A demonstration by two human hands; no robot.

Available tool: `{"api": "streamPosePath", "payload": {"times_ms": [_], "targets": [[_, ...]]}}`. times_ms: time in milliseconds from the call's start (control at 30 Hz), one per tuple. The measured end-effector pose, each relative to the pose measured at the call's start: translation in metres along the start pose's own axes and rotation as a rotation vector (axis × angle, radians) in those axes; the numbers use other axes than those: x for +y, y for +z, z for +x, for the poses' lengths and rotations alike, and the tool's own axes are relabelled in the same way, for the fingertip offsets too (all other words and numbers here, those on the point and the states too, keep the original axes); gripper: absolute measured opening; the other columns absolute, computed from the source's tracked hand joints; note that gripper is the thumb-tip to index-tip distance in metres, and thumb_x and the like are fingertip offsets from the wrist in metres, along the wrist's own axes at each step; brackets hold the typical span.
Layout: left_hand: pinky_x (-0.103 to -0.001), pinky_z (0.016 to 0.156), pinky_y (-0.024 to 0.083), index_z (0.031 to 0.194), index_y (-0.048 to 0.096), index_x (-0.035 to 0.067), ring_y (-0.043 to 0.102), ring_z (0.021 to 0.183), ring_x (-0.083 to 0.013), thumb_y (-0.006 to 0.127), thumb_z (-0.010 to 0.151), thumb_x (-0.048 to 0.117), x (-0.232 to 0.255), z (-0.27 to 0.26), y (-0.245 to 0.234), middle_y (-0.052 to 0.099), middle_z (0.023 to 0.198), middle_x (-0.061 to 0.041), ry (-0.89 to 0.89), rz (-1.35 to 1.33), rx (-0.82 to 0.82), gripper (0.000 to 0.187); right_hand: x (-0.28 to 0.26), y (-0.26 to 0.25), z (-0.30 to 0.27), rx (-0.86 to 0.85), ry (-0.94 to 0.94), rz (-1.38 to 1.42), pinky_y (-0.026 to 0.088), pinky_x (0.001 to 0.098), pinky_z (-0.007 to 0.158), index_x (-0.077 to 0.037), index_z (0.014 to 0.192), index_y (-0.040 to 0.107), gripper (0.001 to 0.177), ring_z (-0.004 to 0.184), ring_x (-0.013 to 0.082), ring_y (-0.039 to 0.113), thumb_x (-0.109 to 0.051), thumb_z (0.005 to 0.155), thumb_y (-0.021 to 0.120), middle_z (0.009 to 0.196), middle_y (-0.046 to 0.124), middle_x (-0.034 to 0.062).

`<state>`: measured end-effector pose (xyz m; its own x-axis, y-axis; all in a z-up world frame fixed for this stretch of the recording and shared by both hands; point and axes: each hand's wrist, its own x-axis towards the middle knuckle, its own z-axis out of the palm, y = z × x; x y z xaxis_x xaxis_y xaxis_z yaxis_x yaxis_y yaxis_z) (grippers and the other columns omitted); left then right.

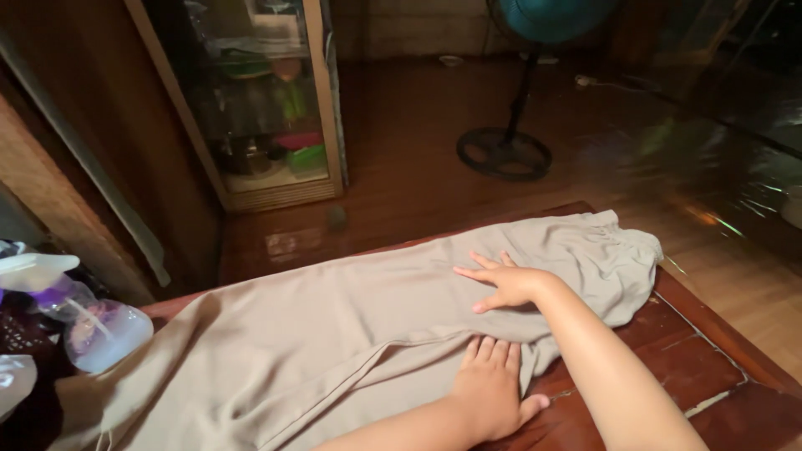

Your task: The person folds a beige pair of pants and a white shirt on a wooden table. They smooth and fold each garment neatly, then place the folded items aside.

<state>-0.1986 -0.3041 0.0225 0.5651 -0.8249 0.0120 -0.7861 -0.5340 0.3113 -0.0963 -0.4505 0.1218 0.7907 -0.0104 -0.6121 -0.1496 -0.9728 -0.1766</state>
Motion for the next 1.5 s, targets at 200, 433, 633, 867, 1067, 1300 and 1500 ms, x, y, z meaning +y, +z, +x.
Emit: {"api": "streamPosePath", "payload": {"times_ms": [200,433,633,867,1067,1300,1500], "targets": [[-0.058,0.105,0.032,0.145,0.052,0.010,0.047,0.127,-0.0440,0.042,0.099,0.039,0.016,0.038,-0.020,0.054,0.142,-0.019,-0.028,-0.144,-0.068,0.055,-0.014,-0.002,0.024,-0.004,0.024,-0.077,0.005,0.0617,0.127,-0.058,0.160,-0.002,0.093,0.156,0.0476,-0.020,-0.050,0.095,0.064,0.172,-0.026,-0.0189],[-0.052,0.081,0.056,0.118,0.066,-0.001,0.073,0.095,-0.0438,0.057,0.094,0.028,0.023,-0.014,-0.069,0.074,0.107,-0.025,0.239,-0.145,-0.198,0.039,-0.004,-0.001,0.027,-0.001,-0.030,-0.092,0.006,0.0685,0.123,-0.057,0.161,-0.003,0.089,0.155,0.0430,-0.028,-0.049,0.098,0.060,0.170,-0.029,-0.0220],[-0.051,0.086,0.054,0.127,0.066,0.014,0.068,0.108,-0.0385,0.063,0.086,0.025,-0.031,-0.097,-0.119,0.072,0.121,-0.014,0.160,-0.133,-0.058,0.043,0.019,0.008,0.064,0.117,-0.216,-0.233,0.010,0.0830,0.116,-0.049,0.164,0.002,0.095,0.150,0.0641,-0.003,-0.067,0.095,0.066,0.175,-0.011,-0.0008],[-0.051,0.067,0.053,0.111,0.068,0.012,0.065,0.090,-0.0355,0.061,0.087,0.036,-0.155,-0.157,-0.059,0.065,0.102,-0.012,0.032,0.248,0.149,0.034,-0.059,0.014,0.087,0.245,-0.250,-0.155,0.003,0.0526,0.129,-0.040,0.161,0.023,0.089,0.163,0.0263,-0.012,-0.056,0.089,0.073,0.175,-0.010,-0.0137],[-0.042,0.104,0.051,0.123,0.068,0.014,0.070,0.113,-0.0334,0.054,0.097,0.027,-0.139,-0.199,-0.102,0.073,0.120,-0.014,0.277,-0.347,0.064,0.032,-0.152,0.029,0.070,0.251,-0.437,-0.146,0.002,0.0442,0.130,-0.041,0.162,0.022,0.072,0.163,0.0206,-0.003,-0.057,0.097,0.049,0.174,0.004,-0.0138],[-0.052,0.100,0.045,0.113,0.065,0.004,0.060,0.114,-0.0416,0.068,0.088,0.031,-0.315,-0.244,-0.086,0.065,0.128,-0.020,-0.475,0.169,0.465,0.037,-0.123,0.051,0.065,0.390,-0.307,-0.174,-0.003,0.0395,0.132,-0.048,0.161,0.019,0.063,0.162,0.0095,-0.001,-0.057,0.100,0.034,0.173,0.007,-0.0217],[-0.050,0.088,0.046,0.127,0.061,0.015,0.060,0.111,-0.0343,0.068,0.091,0.037,-0.314,-0.251,-0.090,0.065,0.121,-0.010,-0.543,0.361,0.482,0.042,-0.051,0.039,0.068,0.430,-0.325,-0.239,-0.001,0.0360,0.132,-0.052,0.160,0.018,0.065,0.162,0.0057,-0.001,-0.058,0.098,0.036,0.172,0.006,-0.0260]]}}
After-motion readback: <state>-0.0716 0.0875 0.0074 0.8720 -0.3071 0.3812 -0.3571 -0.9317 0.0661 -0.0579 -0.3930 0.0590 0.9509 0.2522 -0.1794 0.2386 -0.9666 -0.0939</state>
